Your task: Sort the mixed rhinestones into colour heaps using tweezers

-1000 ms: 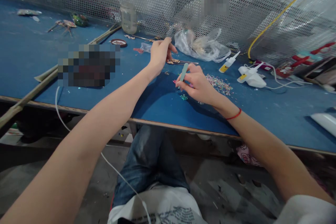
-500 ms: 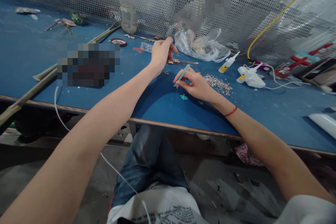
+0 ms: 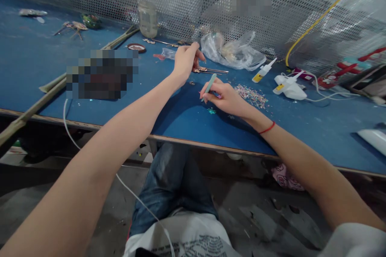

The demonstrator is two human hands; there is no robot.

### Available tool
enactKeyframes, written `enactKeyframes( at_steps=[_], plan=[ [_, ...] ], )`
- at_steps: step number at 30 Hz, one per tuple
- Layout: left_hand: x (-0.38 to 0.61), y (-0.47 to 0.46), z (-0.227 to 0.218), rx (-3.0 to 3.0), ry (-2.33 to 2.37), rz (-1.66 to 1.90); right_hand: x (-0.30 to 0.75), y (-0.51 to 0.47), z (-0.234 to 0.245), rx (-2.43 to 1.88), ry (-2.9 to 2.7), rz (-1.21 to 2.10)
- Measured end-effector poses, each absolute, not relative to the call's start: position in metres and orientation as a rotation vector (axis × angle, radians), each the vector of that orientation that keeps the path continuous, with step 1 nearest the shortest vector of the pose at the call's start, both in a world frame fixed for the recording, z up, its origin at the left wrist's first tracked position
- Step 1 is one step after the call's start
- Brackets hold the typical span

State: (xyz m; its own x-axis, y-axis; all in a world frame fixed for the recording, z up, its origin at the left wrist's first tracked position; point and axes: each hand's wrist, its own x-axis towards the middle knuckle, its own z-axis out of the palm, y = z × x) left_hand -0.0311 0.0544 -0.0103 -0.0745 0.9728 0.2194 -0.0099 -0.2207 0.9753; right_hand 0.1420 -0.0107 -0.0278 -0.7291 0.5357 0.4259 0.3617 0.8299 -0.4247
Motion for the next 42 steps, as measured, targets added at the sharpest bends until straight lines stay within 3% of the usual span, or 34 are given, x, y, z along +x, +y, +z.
enactKeyframes(
  at_steps=[12,22,42],
  plan=[
    [-0.03,0.05,-0.006,1.336,1.107,1.482,0.15,0.0,-0.034,-0.706,-2.476,0.556],
    [-0.03,0.054,-0.011,1.366,1.145,1.455,0.144,-0.01,-0.018,-0.54,-2.696,0.353],
    [-0.033,0.061,-0.015,1.423,1.143,1.446,0.142,-0.003,-0.031,-0.484,-2.606,0.284]
  ],
)
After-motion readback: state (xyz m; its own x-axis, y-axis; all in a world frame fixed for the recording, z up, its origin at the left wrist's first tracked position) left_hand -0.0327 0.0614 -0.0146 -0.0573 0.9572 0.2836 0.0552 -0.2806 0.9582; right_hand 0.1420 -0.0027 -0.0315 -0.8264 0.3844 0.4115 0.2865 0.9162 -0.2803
